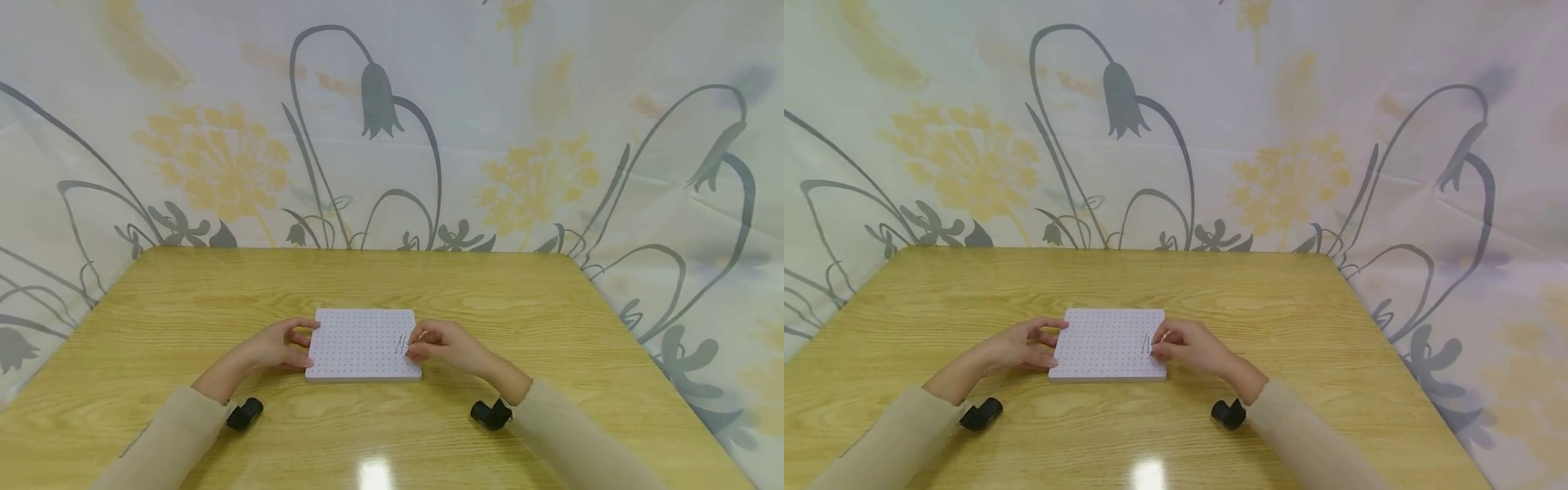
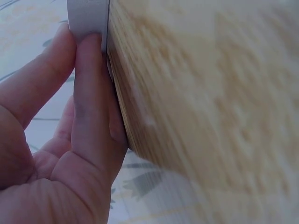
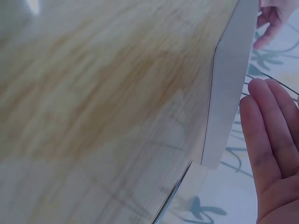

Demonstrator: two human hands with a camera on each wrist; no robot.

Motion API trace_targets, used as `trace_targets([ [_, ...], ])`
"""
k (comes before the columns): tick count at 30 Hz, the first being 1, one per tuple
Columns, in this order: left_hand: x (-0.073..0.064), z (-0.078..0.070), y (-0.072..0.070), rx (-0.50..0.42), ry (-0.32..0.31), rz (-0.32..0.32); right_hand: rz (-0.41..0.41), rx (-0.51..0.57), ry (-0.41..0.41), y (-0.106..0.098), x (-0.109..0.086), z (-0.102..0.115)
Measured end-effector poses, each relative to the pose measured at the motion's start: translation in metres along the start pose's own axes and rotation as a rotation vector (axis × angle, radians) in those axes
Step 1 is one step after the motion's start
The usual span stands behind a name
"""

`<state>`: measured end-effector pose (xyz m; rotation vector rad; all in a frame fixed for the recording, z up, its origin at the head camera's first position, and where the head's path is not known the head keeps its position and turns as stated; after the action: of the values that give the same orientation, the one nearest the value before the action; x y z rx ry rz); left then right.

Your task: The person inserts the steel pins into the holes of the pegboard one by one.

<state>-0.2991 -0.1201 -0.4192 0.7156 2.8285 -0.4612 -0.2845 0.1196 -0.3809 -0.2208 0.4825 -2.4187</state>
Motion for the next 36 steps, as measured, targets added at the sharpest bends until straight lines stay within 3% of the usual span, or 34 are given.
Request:
trace_targets([
  [14, 0.0008, -0.0007, 0.001, 0.001, -0.014, -0.018, -0.09, -0.224, 0.024, 0.0037, 0.0071, 0.0059],
  [36, 0.0004, 0.0005, -0.001, -0.008, -0.014, -0.019, -0.116, -0.367, 0.005, 0.0054, 0.0098, 0.0095],
])
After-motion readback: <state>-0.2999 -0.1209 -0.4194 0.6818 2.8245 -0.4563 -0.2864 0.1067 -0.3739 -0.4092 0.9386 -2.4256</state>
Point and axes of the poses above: each hand's wrist, its own x-axis towards the middle knuckle, its own y-axis out of the palm, z = x × y, the point moved 9 cm from there along x, towards the middle knuckle, and after that the axes turned 3 degrees about y, right-handed, at the moved point
